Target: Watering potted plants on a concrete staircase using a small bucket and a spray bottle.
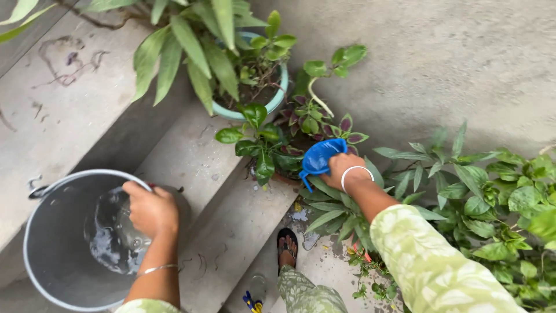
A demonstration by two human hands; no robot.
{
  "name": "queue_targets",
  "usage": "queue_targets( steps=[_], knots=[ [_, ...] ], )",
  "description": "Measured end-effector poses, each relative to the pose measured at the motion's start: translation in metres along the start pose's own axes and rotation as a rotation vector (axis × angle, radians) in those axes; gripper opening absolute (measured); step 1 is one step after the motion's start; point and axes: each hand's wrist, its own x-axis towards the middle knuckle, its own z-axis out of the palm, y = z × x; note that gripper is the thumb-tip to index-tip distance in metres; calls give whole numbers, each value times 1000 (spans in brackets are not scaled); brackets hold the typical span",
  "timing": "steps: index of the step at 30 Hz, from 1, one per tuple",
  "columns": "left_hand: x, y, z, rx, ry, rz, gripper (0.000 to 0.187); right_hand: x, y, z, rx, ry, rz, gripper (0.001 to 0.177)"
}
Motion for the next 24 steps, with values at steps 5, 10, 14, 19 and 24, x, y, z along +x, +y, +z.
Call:
queue_targets(
  steps=[5,10,14,19,24],
  knots=[
    [1,-10,7,-25,20,53,34,7,-2,3,-19,-4,-12,54],
    [-3,-3,-1,-24,4,26,33,4,-7,-14,-41,-43,11,60],
    [-3,-4,-1,-55,-2,26,33,4,-10,-27,-64,-110,19,64],
    [-6,0,-6,-85,7,17,32,7,-3,-31,-84,-98,-14,63],
    [-6,4,-11,-105,18,-22,30,-12,-12,-76,0,23,-101,51]
  ],
)
